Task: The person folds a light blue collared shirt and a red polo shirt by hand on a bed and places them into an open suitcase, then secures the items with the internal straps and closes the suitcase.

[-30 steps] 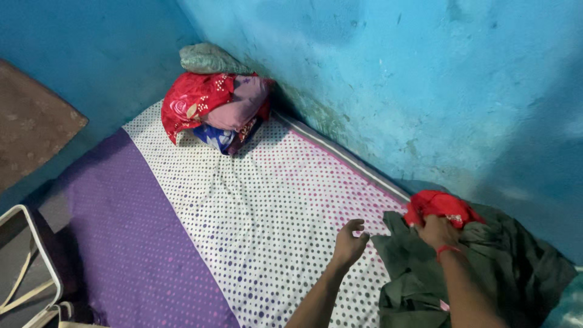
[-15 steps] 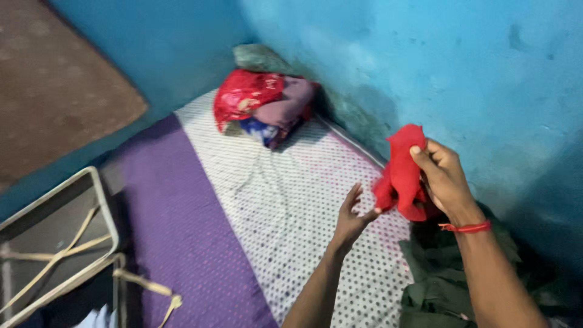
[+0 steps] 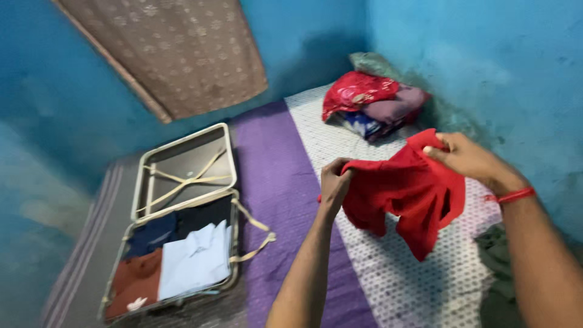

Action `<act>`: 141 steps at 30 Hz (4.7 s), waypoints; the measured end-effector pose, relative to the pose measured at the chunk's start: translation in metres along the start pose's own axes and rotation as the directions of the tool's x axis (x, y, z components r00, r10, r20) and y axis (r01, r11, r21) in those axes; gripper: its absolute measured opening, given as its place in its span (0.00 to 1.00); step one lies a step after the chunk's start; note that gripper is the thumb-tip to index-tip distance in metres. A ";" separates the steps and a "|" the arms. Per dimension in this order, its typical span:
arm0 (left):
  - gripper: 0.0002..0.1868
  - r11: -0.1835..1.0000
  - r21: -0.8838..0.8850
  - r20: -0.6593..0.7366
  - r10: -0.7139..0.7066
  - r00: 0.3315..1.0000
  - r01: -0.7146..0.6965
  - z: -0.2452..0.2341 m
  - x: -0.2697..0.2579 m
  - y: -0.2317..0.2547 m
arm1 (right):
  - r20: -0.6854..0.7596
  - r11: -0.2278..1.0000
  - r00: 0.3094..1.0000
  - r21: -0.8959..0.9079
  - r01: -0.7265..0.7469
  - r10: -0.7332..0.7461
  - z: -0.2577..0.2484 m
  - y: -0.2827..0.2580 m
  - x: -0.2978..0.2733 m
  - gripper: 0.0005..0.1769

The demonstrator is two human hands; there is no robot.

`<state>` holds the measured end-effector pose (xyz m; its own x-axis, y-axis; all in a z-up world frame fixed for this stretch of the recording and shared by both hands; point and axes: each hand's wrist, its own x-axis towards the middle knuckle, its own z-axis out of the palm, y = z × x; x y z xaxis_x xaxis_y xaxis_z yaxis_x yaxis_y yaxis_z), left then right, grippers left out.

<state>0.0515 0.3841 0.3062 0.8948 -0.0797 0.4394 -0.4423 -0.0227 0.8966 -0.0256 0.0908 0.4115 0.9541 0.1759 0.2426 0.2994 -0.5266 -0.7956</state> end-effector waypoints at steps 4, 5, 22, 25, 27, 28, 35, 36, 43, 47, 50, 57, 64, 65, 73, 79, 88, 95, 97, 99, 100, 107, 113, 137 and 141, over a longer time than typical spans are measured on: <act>0.09 0.996 0.088 0.101 0.010 0.995 -0.019 -0.082 -0.021 0.009 | -0.070 0.981 0.981 -0.053 -0.185 0.181 0.061 -0.045 -0.005 0.17; 0.11 0.994 0.102 0.121 0.016 0.993 -0.029 -0.101 -0.028 0.007 | -0.097 0.962 0.963 -0.080 -0.260 0.252 0.075 -0.057 -0.008 0.19; 0.19 0.833 -0.395 0.097 -0.380 0.920 0.386 -0.222 -0.065 0.000 | -0.308 0.826 0.870 0.536 -0.176 0.385 0.424 0.087 -0.158 0.17; 0.18 0.705 -0.592 0.262 -0.288 0.921 0.389 -0.237 -0.073 0.011 | -0.734 0.930 0.583 0.347 -0.119 0.348 0.379 0.074 -0.154 0.15; 0.17 0.618 -0.683 0.325 -0.222 0.919 0.390 -0.237 -0.071 0.030 | -0.827 0.962 0.496 0.263 -0.072 0.263 0.375 0.059 -0.143 0.14; 0.16 0.599 -0.699 0.321 -0.224 0.920 0.390 -0.235 -0.070 0.040 | -0.775 0.953 0.560 0.285 -0.101 0.291 0.382 0.054 -0.133 0.15; 0.13 0.681 -0.625 0.338 -0.206 0.918 0.383 -0.213 -0.063 0.063 | -0.357 0.815 0.820 0.541 -0.209 0.448 0.417 0.075 -0.087 0.13; 0.13 0.779 -0.541 0.301 -0.174 0.938 0.318 -0.216 -0.059 0.062 | -0.427 0.836 0.798 0.523 -0.165 0.425 0.412 0.083 -0.084 0.14; 0.19 0.963 0.163 0.109 -0.233 0.966 0.214 -0.285 -0.056 0.069 | -0.569 0.931 0.766 0.351 -0.103 0.299 0.288 0.088 -0.073 0.11; 0.20 0.901 0.380 0.315 -0.340 0.886 0.210 -0.315 -0.058 0.087 | -0.448 0.958 0.874 0.280 -0.064 0.190 0.211 0.047 -0.096 0.12; 0.23 0.901 0.383 0.664 -0.422 0.617 0.204 -0.342 -0.066 0.108 | -0.340 0.823 0.926 0.565 0.064 0.161 0.160 0.041 -0.111 0.12; 0.22 0.901 0.330 0.651 -0.434 0.623 0.283 -0.325 -0.041 0.053 | -0.160 0.968 0.955 0.050 -0.244 0.249 0.126 0.066 -0.026 0.18; 0.17 0.578 0.799 0.003 -0.278 0.961 0.165 -0.290 0.049 -0.113 | -0.036 0.952 0.969 -0.179 -0.246 0.244 0.197 0.178 0.153 0.19; 0.15 0.605 0.783 -0.105 -0.095 0.990 0.141 -0.287 0.060 -0.150 | -0.207 0.945 0.959 -0.224 -0.240 0.194 0.219 0.202 0.177 0.20; 0.25 0.541 0.708 -0.119 -0.542 0.832 0.454 -0.228 -0.135 -0.380 | -0.362 0.781 0.825 -0.306 -0.544 0.433 0.383 0.345 0.043 0.32; 0.30 0.400 0.810 -0.108 -0.617 0.780 0.429 -0.169 -0.270 -0.348 | -0.335 0.432 0.555 -0.376 -0.820 0.762 0.445 0.326 -0.118 0.38; 0.33 0.494 0.762 0.069 -0.704 0.707 0.418 -0.183 -0.334 -0.320 | -0.277 0.681 0.768 -0.354 -0.640 0.577 0.445 0.294 -0.193 0.49; 0.22 0.490 0.830 0.134 -0.639 0.758 0.266 -0.193 -0.329 -0.350 | -0.346 0.749 0.767 -0.215 -0.626 0.541 0.455 0.307 -0.241 0.13; 0.21 0.521 0.819 0.153 -0.603 0.783 0.241 -0.191 -0.324 -0.345 | -0.327 0.776 0.821 -0.292 -0.559 0.468 0.453 0.323 -0.238 0.19; 0.21 0.546 0.810 0.155 -0.552 0.819 0.215 -0.188 -0.318 -0.349 | -0.340 0.784 0.827 -0.296 -0.545 0.447 0.452 0.336 -0.237 0.22; 0.18 0.557 0.805 0.151 -0.523 0.839 0.202 -0.185 -0.315 -0.356 | -0.357 0.783 0.811 -0.265 -0.563 0.463 0.452 0.340 -0.236 0.21; 0.03 0.697 0.501 -0.479 -0.270 0.835 0.513 -0.229 -0.350 -0.340 | -0.476 0.651 0.556 0.047 -0.758 0.682 0.405 0.328 -0.257 0.23; 0.18 0.844 0.494 -0.223 -0.108 0.969 0.208 -0.251 -0.432 -0.256 | -0.341 0.611 0.561 0.053 -0.790 0.755 0.365 0.327 -0.293 0.29; 0.17 0.702 0.254 -0.492 -0.499 0.713 0.666 -0.239 -0.257 -0.471 | 0.034 0.945 0.944 -0.012 -0.327 0.327 0.562 0.191 -0.071 0.28; 0.36 0.798 0.264 -0.562 -0.329 0.759 0.542 -0.263 -0.147 -0.535 | 0.135 0.907 0.897 -0.091 -0.412 0.421 0.621 0.162 -0.022 0.29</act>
<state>0.1725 0.6699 -0.2232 0.8589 0.5074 0.0694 0.1154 -0.3239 0.9390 -0.0058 0.5183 -0.0674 0.9801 0.0483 -0.1927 -0.1206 -0.6259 -0.7705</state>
